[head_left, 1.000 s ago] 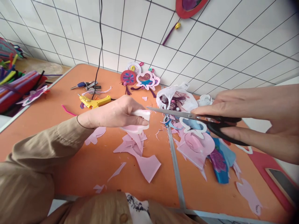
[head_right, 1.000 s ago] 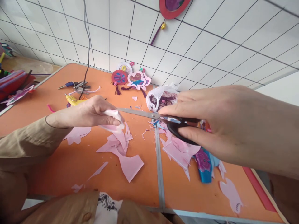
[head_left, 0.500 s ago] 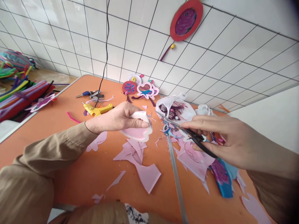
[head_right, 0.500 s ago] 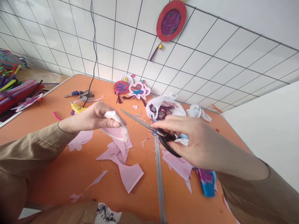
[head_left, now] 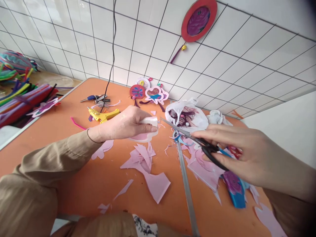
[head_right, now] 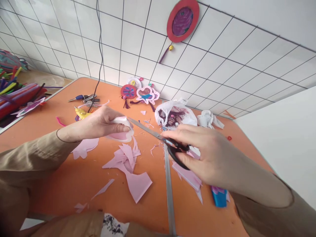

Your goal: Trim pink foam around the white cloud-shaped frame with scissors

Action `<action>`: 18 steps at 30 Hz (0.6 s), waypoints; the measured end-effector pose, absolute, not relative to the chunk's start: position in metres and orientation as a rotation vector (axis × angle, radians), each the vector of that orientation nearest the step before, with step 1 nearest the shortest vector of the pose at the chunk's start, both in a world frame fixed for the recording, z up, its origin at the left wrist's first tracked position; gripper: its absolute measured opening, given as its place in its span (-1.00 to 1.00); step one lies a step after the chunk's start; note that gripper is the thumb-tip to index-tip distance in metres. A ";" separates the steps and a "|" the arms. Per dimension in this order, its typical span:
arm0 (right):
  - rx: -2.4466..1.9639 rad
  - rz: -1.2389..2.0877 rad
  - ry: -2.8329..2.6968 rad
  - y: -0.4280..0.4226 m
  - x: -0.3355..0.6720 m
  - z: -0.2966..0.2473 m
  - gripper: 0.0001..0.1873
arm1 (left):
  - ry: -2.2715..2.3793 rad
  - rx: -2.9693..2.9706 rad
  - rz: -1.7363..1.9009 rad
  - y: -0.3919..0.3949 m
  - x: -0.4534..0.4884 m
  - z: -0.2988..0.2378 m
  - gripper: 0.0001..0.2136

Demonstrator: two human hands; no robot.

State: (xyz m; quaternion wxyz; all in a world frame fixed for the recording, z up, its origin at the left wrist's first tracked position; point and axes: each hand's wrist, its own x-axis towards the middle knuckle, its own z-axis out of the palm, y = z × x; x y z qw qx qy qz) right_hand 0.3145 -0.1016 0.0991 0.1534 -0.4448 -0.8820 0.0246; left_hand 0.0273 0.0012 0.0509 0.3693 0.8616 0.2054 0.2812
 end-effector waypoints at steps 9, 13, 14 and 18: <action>-1.190 0.131 -2.532 -0.084 0.319 0.102 -0.63 | 0.331 1.755 0.512 0.010 0.021 0.046 -0.80; -1.151 0.167 -2.509 -0.087 0.314 0.096 -0.62 | 0.332 1.621 0.528 0.011 0.021 0.040 -0.78; -1.134 0.178 -2.500 -0.088 0.311 0.094 -0.64 | 0.339 1.603 0.534 0.011 0.021 0.039 -0.77; -1.119 0.220 -2.416 -0.093 0.298 0.083 -0.72 | 0.368 1.564 0.566 0.010 0.023 0.037 -0.71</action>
